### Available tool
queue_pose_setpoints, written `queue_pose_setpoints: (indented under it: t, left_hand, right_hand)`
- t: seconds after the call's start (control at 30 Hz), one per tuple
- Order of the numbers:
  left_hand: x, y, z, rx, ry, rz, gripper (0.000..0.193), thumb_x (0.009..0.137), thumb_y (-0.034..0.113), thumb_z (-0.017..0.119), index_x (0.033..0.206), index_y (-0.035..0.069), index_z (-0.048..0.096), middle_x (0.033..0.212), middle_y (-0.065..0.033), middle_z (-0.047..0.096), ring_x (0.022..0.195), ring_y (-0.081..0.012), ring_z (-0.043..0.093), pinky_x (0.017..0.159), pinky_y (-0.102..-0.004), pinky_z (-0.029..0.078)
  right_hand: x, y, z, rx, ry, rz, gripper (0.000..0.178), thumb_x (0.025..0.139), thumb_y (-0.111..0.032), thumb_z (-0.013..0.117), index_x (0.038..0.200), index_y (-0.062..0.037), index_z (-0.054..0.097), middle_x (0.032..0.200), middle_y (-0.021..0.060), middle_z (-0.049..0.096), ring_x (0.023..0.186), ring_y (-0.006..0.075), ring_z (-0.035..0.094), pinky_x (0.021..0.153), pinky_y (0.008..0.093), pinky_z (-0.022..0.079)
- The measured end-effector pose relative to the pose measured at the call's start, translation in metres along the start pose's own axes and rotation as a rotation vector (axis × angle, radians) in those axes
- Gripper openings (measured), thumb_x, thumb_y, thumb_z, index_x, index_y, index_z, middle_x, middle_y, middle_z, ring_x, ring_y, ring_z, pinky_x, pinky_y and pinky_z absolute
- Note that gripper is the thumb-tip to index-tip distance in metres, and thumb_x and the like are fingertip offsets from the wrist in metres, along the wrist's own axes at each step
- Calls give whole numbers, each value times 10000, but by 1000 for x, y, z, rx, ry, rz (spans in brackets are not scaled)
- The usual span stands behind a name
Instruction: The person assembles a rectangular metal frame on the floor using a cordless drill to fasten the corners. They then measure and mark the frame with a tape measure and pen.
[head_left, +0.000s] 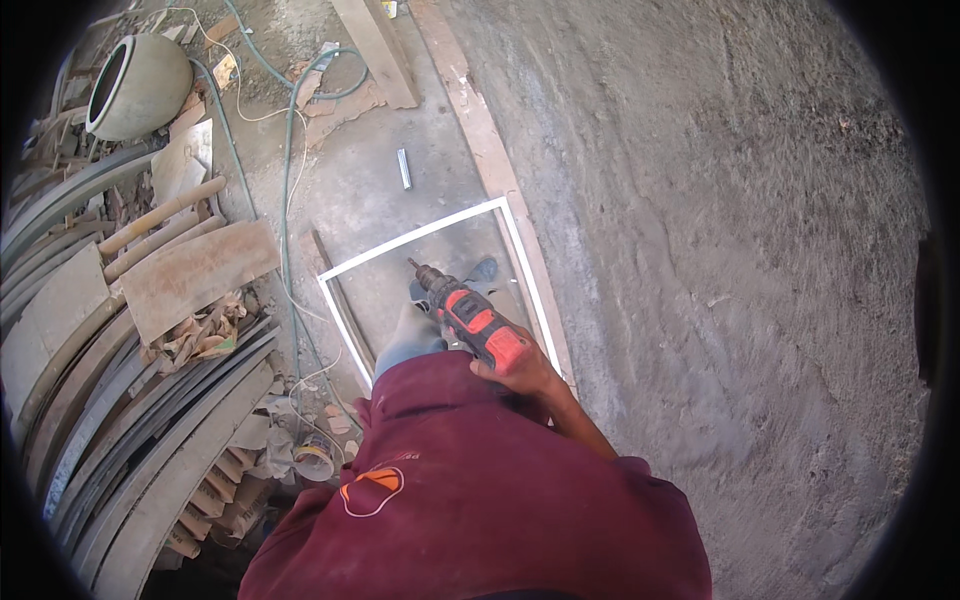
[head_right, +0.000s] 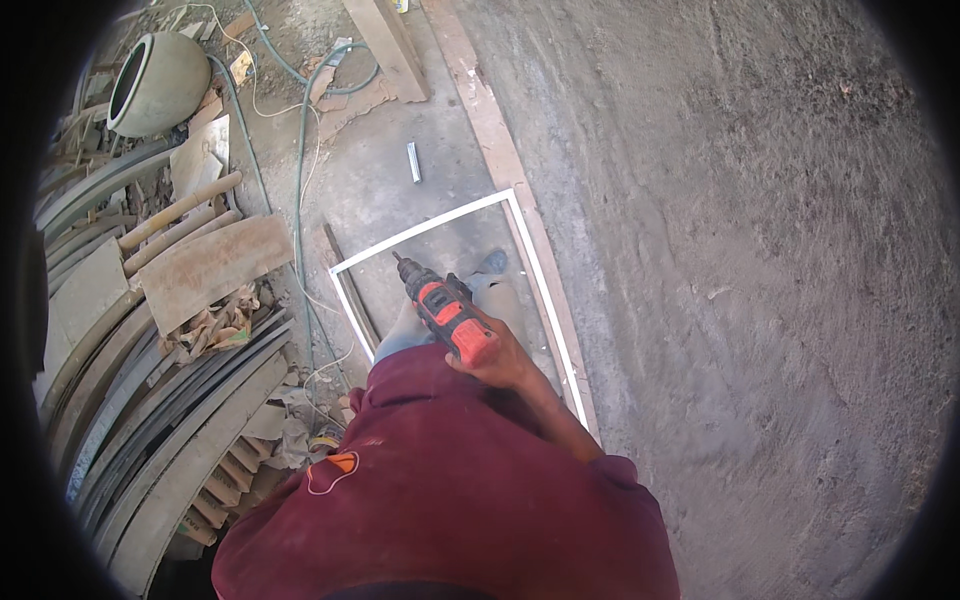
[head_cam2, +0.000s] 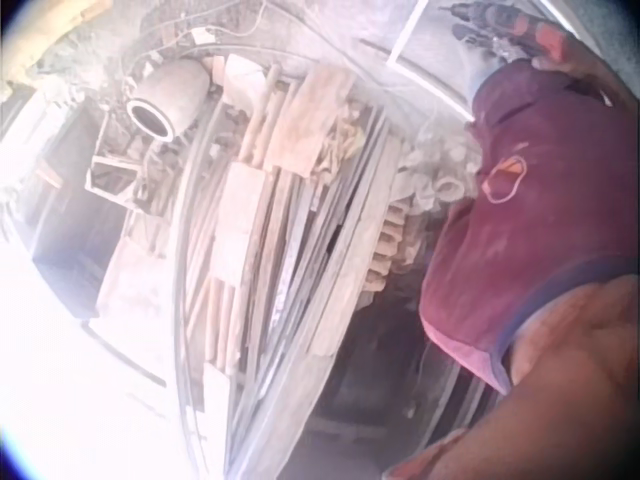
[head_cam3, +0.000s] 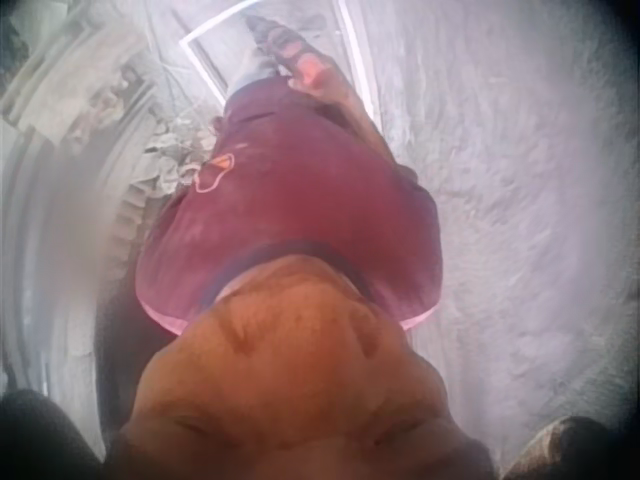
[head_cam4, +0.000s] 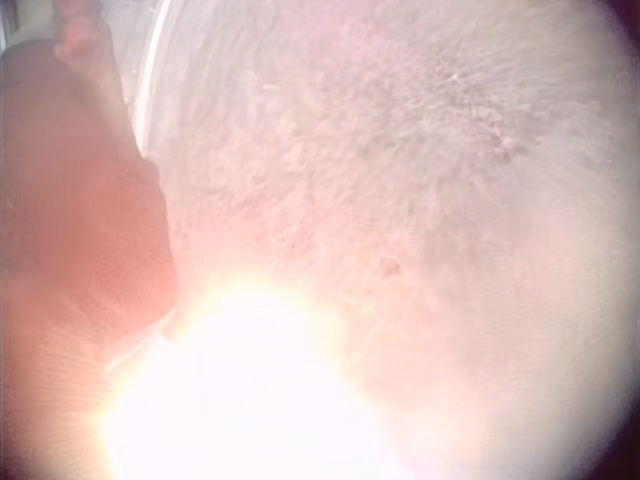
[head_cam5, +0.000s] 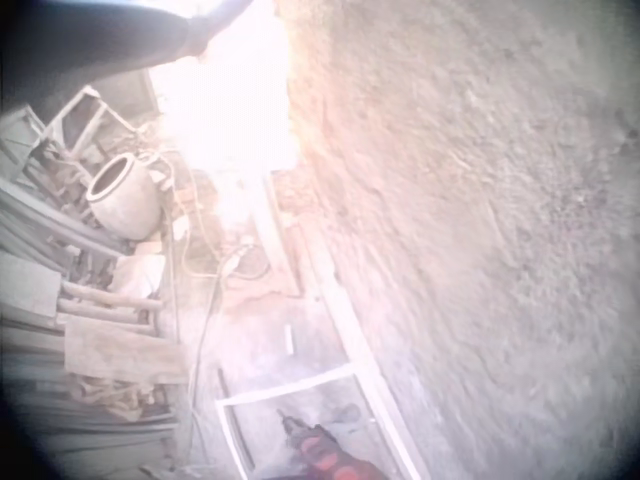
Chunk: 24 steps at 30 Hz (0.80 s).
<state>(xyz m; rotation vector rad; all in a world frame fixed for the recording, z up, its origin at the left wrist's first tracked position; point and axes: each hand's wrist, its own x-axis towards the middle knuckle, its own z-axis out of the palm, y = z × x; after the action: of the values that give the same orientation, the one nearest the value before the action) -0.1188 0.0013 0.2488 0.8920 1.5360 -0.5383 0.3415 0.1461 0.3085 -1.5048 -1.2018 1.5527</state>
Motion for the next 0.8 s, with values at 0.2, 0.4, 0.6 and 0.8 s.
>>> queue_pose_setpoints:
  t: [0.2, 0.4, 0.6, 0.8]
  left_hand:
    - [-28, 45, 24, 71, -34, 18, 237, 897, 190, 662, 1042, 4, 681, 863, -235, 690, 859, -380, 704, 742, -455, 539]
    - [-4, 129, -32, 351, 24, 208, 226, 894, 190, 664, 1011, -3, 684, 826, -245, 687, 835, -393, 707, 725, -459, 540]
    - [116, 341, -109, -182, 303, 555, 206, 981, 160, 681, 1109, -1, 701, 978, -47, 713, 872, -100, 630, 807, -282, 517]
    - [329, 505, -42, -332, -350, 795, 204, 976, 144, 712, 1121, 1, 701, 976, -41, 698, 908, -122, 652, 845, -297, 526]
  right_hand:
    - [-4, 21, -40, -33, -25, 2, 597, 811, -188, 805, 1343, -38, 578, 1111, 110, 715, 1011, 234, 688, 943, 375, 530]
    - [-28, 53, -74, 1, 25, 147, 516, 822, -167, 778, 1295, -35, 617, 1166, 115, 698, 1016, 215, 680, 909, 369, 529]
    - [15, 79, -84, 455, 156, 117, 485, 830, -94, 731, 1296, -29, 612, 1220, 118, 688, 953, 171, 657, 869, 348, 528]
    - [72, 182, -100, 742, 336, 208, 576, 815, -85, 726, 1357, -10, 544, 1209, 148, 682, 942, 149, 657, 840, 331, 543]
